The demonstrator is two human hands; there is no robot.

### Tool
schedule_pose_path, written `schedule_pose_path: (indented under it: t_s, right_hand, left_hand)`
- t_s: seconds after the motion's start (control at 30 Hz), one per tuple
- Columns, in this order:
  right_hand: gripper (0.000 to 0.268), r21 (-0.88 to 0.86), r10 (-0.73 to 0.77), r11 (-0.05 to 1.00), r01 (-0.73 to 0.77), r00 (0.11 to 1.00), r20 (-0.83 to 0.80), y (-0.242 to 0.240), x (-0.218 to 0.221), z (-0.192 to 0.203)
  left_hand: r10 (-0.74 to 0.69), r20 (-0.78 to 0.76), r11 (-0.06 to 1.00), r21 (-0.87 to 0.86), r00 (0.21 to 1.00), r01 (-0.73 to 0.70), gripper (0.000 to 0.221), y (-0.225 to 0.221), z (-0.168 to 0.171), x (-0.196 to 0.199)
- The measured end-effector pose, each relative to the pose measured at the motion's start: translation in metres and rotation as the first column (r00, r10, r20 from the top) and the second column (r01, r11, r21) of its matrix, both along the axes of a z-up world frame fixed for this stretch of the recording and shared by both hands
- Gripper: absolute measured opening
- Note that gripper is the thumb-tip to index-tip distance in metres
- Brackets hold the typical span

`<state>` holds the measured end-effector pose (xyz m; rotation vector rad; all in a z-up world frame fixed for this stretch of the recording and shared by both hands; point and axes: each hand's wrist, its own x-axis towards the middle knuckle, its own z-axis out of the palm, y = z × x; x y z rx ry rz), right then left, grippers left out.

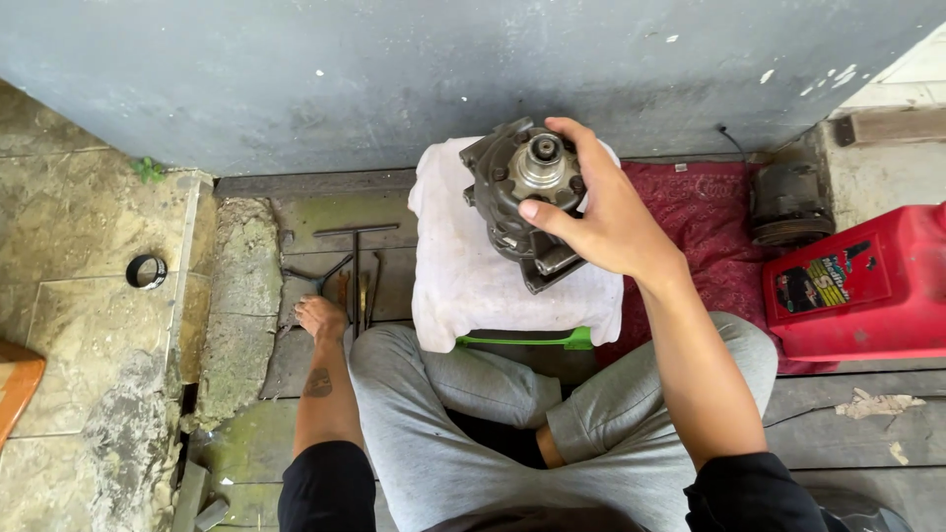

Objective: Disassembling an automotive AC compressor by removing bolts and separating the housing

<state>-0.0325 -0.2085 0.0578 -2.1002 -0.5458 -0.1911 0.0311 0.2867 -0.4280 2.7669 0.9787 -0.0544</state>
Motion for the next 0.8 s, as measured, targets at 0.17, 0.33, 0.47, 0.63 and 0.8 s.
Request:
schedule_pose_path:
  t_s: [0.17,0.33,0.47,0.63,0.8]
  right_hand:
    - [0.090,0.056,-0.036,0.998,0.041,0.995,-0.090,-0.003,0.004,-0.009]
    - [0.089,0.060,-0.030,0.998,0.037,0.993,-0.112,-0.002,0.001,-0.005]
    - [0.090,0.058,-0.033,0.997,0.041,0.991,-0.133,-0.001,0.001,-0.003]
    - [0.089,0.061,-0.035,0.997,0.044,0.989,-0.142,-0.001,0.001,-0.002]
    - [0.090,0.066,-0.031,0.997,0.042,0.988,-0.152,-0.001,0.001,-0.003]
  left_hand:
    - [0.076,-0.025,0.986,-0.146,0.997,-0.079,0.054,0.004,-0.009,0.019]
    - [0.111,0.046,0.925,-0.369,0.993,-0.087,0.085,-0.004,0.019,0.028]
    - [0.176,0.461,0.888,-0.455,0.870,0.062,0.059,-0.033,0.063,0.030]
    - [0.628,0.500,0.280,-0.860,0.596,0.427,0.025,-0.068,0.191,0.049]
    - [0.307,0.786,-0.145,-0.519,0.537,0.842,0.078,-0.131,0.347,0.005]
